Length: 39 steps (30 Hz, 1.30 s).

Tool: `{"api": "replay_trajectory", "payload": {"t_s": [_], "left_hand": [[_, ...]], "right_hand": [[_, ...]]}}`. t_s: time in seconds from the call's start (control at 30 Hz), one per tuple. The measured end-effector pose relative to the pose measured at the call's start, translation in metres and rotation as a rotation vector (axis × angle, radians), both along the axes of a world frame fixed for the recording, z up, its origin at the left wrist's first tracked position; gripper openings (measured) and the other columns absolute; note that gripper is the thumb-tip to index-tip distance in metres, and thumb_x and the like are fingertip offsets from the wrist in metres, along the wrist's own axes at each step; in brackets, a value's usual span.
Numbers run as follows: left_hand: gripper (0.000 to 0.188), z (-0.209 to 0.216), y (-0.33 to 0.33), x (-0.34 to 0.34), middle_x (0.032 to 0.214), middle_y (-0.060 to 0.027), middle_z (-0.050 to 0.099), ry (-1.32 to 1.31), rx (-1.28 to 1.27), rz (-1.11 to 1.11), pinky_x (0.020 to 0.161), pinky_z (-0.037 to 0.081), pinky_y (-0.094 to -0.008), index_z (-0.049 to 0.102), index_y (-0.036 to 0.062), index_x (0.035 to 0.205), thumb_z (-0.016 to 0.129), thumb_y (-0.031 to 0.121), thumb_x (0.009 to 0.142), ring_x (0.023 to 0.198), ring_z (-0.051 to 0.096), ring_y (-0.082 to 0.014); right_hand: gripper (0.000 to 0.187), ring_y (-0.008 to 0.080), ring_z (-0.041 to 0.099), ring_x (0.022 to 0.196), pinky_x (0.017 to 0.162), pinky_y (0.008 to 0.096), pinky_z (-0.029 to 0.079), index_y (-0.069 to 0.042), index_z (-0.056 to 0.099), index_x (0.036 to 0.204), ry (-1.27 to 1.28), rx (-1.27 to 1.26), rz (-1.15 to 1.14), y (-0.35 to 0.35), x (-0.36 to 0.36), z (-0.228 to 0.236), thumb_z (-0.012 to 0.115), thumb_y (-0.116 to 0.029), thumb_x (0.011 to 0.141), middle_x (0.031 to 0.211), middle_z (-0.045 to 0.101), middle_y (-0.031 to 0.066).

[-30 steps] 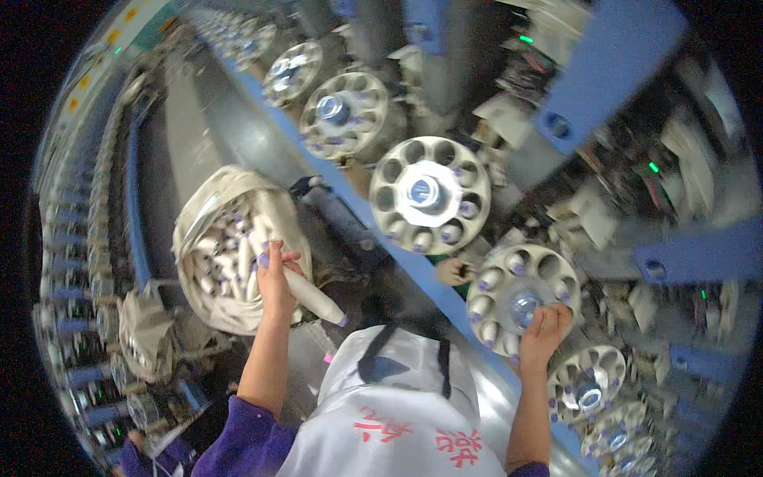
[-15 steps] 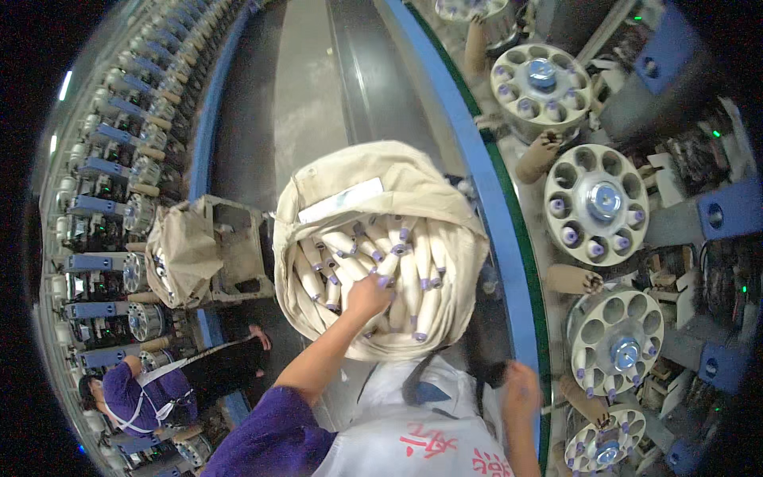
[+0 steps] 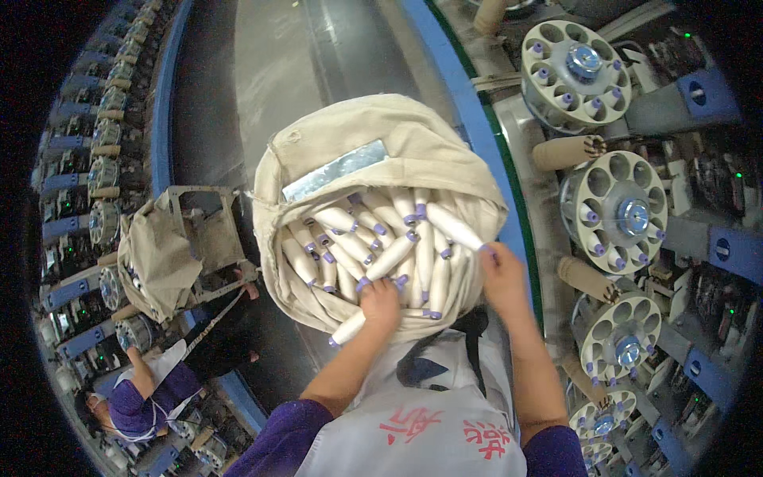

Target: The person repeatedly picks up white cylindrical spools from a large cloth bag and places them into slots on rotating circular fixtures attached to industrial machines. The person also briefly adjusts a large white roll on a machine.

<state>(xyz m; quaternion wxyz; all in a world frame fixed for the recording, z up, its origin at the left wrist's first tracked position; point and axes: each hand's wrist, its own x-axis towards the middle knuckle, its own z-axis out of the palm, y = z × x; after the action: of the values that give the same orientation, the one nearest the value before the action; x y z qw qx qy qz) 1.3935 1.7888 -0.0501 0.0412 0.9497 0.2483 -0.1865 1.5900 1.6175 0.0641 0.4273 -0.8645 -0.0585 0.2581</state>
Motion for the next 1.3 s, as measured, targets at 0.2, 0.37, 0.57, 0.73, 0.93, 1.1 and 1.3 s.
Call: {"api": "replay_trajectory", "payload": {"t_s": [0.2,0.37,0.57,0.73,0.93,1.1,1.3], "left_hand": [[0.042,0.080,0.092,0.090,0.080,-0.0180,0.069,0.060,-0.723,0.299,0.071,0.052,-0.0404,0.067,0.0064,0.101,0.077,0.028,0.066,0.078,0.068,-0.0319],[0.028,0.102,0.073,0.176,0.115,-0.0108,0.062,0.340,-0.463,-0.496,0.074,0.053,-0.0373,0.070,0.0061,0.104,0.065,0.021,0.081,0.107,0.056,-0.0292],[0.053,0.080,0.058,0.176,0.152,-0.0103,0.032,0.680,0.519,-1.546,0.109,0.026,-0.0552,0.054,0.0239,0.134,0.065,0.033,0.084,0.143,0.016,-0.0375],[0.039,0.019,0.083,0.166,0.136,-0.0036,0.051,0.558,0.290,-1.798,0.109,0.022,-0.0531,0.061,0.0214,0.127,0.054,0.028,0.089,0.130,0.038,-0.0258],[0.040,-0.008,0.088,0.155,0.128,-0.0026,0.056,0.383,0.268,-1.437,0.097,0.034,-0.0498,0.063,0.0158,0.123,0.055,0.027,0.085,0.121,0.043,-0.0283],[0.033,0.023,0.151,0.190,0.107,-0.0077,0.060,0.025,-0.318,-1.336,0.085,0.043,-0.0383,0.059,0.0035,0.116,0.054,0.023,0.090,0.099,0.054,-0.0255],[0.037,0.138,0.075,0.247,0.101,-0.0143,0.060,-0.319,-0.907,-0.762,0.066,0.045,-0.0366,0.053,-0.0031,0.119,0.039,0.027,0.103,0.067,0.046,-0.0240]], "right_hand": [[0.024,0.0235,0.060,0.085,0.077,0.0351,0.048,-0.008,0.054,0.098,0.205,0.948,-0.441,-0.067,0.074,0.083,0.045,-0.029,0.102,0.101,0.056,0.0085],[0.042,0.0244,0.053,0.067,0.062,0.0389,0.047,-0.011,0.053,0.088,0.795,1.217,-0.736,-0.058,0.033,0.057,0.044,-0.052,0.097,0.075,0.053,0.0061],[0.036,0.0296,0.063,0.081,0.074,0.0424,0.054,-0.006,0.054,0.113,1.235,1.030,-0.781,-0.049,-0.081,0.059,0.056,-0.036,0.094,0.099,0.064,0.0149],[0.056,0.0258,0.064,0.090,0.078,0.0379,0.055,-0.004,0.040,0.131,0.946,1.151,-0.723,-0.093,-0.115,0.069,0.068,-0.012,0.083,0.113,0.061,0.0158],[0.068,0.0197,0.059,0.105,0.093,0.0328,0.048,-0.001,0.035,0.140,0.695,0.990,-0.628,-0.149,-0.135,0.089,0.068,-0.010,0.082,0.127,0.055,0.0145],[0.076,0.0227,0.057,0.102,0.089,0.0346,0.046,-0.001,0.035,0.136,0.274,0.360,-0.762,-0.188,-0.169,0.083,0.077,-0.028,0.079,0.115,0.057,0.0147],[0.064,0.0147,0.055,0.099,0.083,0.0282,0.044,0.000,0.047,0.126,0.320,0.752,-0.918,-0.259,-0.166,0.105,0.077,-0.025,0.075,0.107,0.059,0.0107]]}}
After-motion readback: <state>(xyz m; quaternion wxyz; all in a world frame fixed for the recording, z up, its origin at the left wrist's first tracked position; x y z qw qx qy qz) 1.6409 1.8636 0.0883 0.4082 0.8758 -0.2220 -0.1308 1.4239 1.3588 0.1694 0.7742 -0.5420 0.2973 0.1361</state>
